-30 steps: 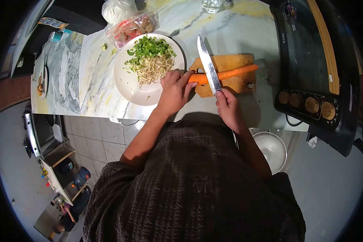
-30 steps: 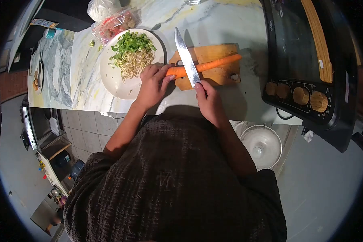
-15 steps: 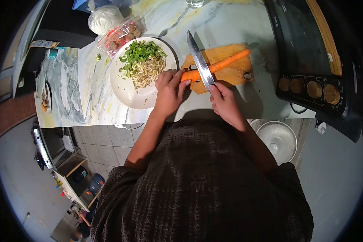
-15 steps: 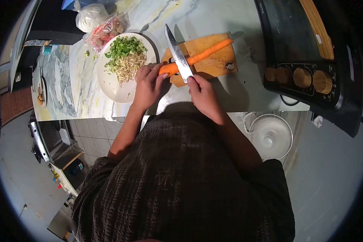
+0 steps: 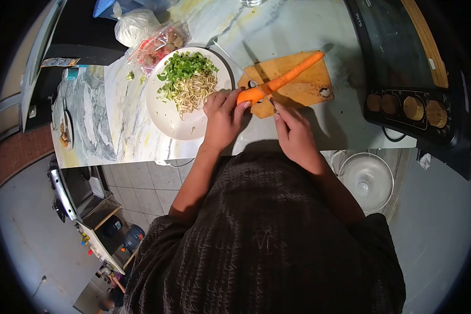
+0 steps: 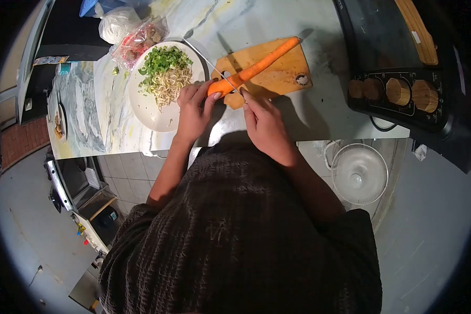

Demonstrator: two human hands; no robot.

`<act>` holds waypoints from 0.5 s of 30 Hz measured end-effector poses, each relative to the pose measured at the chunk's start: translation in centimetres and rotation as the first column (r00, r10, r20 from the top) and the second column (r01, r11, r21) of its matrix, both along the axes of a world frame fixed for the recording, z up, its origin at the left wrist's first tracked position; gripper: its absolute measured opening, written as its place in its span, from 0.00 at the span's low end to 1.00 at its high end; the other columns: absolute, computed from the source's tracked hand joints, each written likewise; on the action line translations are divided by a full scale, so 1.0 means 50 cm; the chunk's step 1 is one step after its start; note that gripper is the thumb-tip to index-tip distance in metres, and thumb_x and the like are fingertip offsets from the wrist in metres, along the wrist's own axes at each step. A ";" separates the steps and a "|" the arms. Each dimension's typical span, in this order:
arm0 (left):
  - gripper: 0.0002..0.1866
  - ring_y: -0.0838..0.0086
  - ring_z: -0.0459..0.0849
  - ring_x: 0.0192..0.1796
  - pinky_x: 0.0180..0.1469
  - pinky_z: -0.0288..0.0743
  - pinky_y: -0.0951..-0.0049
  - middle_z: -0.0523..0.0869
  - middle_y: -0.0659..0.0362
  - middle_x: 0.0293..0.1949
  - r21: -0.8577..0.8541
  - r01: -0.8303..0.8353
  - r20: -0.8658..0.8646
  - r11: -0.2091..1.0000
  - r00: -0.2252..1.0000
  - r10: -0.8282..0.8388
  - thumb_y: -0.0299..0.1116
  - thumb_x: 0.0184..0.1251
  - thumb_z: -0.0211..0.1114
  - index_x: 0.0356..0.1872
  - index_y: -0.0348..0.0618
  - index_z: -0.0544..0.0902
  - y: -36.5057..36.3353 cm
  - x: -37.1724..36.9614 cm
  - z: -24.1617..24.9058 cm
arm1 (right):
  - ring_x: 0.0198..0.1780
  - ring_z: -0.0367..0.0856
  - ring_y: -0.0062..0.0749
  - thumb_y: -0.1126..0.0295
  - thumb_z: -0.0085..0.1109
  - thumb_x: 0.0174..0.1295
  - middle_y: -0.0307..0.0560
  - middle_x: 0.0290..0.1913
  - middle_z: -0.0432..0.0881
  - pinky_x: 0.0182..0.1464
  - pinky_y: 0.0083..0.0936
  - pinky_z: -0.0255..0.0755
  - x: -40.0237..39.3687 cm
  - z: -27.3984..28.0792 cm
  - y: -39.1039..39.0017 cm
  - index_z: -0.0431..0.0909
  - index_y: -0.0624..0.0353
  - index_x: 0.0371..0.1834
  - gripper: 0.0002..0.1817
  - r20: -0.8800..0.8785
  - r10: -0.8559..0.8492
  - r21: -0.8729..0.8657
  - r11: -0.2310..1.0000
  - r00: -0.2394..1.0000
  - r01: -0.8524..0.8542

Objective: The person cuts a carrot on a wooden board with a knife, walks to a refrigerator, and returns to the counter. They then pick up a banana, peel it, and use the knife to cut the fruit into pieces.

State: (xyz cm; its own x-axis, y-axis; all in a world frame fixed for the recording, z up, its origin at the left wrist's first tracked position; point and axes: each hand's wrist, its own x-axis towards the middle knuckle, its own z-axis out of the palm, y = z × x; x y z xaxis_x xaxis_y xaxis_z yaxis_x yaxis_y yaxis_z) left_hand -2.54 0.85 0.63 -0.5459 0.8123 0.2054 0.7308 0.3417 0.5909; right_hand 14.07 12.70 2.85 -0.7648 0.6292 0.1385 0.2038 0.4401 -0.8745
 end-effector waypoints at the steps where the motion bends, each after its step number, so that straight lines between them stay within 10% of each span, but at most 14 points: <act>1: 0.18 0.59 0.76 0.51 0.56 0.64 0.60 0.83 0.56 0.41 -0.013 -0.001 0.001 1.000 1.000 0.001 0.40 0.68 0.67 0.55 0.43 0.84 0.000 0.001 0.004 | 0.44 0.80 0.60 0.72 0.53 0.71 0.61 0.43 0.81 0.46 0.44 0.75 0.001 0.000 -0.004 0.77 0.62 0.61 0.17 -0.001 0.001 -0.002 1.000 1.000 -0.001; 15: 0.18 0.60 0.76 0.51 0.56 0.64 0.60 0.83 0.56 0.41 -0.032 0.002 -0.002 0.999 1.000 -0.002 0.41 0.68 0.67 0.54 0.43 0.84 0.002 0.000 0.008 | 0.39 0.80 0.59 0.71 0.56 0.69 0.60 0.40 0.76 0.41 0.44 0.75 0.002 -0.003 -0.016 0.76 0.59 0.64 0.20 0.090 0.000 0.066 0.998 0.996 -0.006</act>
State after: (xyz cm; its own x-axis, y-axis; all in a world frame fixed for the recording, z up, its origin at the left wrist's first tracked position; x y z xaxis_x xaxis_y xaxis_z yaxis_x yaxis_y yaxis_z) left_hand -2.54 0.94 1.04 -0.5441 0.8195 0.1801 0.7325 0.3594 0.5781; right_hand 14.15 11.91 2.71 -0.7780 0.6185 0.1101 0.2790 0.4972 -0.8215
